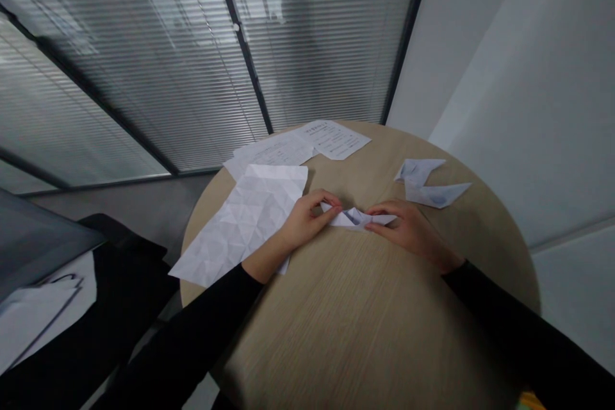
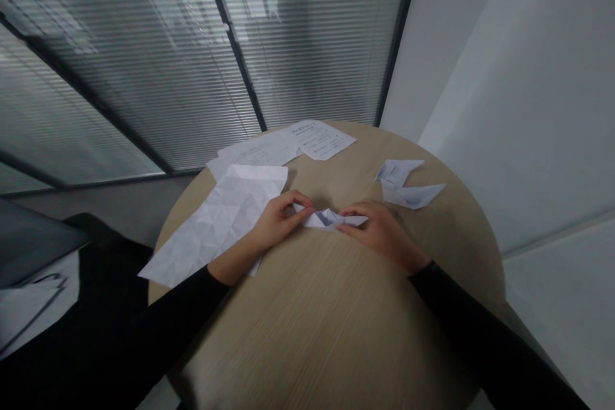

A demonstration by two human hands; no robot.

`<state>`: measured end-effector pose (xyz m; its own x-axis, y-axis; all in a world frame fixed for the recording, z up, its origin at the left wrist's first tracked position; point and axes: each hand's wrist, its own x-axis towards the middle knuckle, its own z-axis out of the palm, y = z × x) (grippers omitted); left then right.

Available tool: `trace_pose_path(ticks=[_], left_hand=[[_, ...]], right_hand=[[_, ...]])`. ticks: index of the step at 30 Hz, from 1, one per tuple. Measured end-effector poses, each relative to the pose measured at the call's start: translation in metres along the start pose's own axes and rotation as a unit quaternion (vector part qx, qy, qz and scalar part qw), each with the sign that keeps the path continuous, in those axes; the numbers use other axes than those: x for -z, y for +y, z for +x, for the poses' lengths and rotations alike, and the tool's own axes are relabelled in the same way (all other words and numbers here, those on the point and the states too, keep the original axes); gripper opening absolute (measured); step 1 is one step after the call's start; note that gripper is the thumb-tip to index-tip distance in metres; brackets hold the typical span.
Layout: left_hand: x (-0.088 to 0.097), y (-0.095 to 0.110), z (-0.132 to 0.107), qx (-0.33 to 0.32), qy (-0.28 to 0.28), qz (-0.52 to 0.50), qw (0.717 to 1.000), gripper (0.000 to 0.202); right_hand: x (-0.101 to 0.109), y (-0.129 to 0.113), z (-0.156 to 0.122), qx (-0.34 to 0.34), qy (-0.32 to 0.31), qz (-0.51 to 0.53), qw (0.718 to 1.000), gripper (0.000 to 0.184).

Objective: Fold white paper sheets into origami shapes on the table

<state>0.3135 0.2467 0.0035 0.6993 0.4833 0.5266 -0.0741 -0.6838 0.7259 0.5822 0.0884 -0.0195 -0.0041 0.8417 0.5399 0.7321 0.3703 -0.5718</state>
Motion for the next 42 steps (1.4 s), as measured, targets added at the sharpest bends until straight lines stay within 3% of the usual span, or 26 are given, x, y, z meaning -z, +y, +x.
trace_pose_path(ticks=[5, 11, 20, 32, 42], left_hand=[[-0.001, -0.003, 0.0, 0.042, 0.009, -0.019, 0.999, 0.022], [0.0, 0.0, -0.004, 0.075, -0.055, -0.046, 0.995, 0.059], [-0.002, -0.005, -0.005, 0.1, -0.078, 0.007, 0.992, 0.024], [-0.004, -0.003, -0.005, 0.083, -0.056, 0.036, 0.994, 0.019], [-0.001, -0.002, -0.004, 0.087, -0.055, 0.047, 0.994, 0.02]], right_hand=[[0.001, 0.003, 0.001, -0.019, -0.005, 0.001, 1.0, 0.009], [0.003, -0.002, 0.002, -0.022, -0.013, 0.0, 1.0, 0.003], [0.007, -0.005, 0.002, -0.052, -0.024, 0.003, 0.998, 0.003], [0.006, -0.003, 0.003, -0.023, -0.026, -0.04, 0.999, 0.005], [0.035, 0.025, -0.006, -0.045, -0.008, -0.051, 0.998, 0.009]])
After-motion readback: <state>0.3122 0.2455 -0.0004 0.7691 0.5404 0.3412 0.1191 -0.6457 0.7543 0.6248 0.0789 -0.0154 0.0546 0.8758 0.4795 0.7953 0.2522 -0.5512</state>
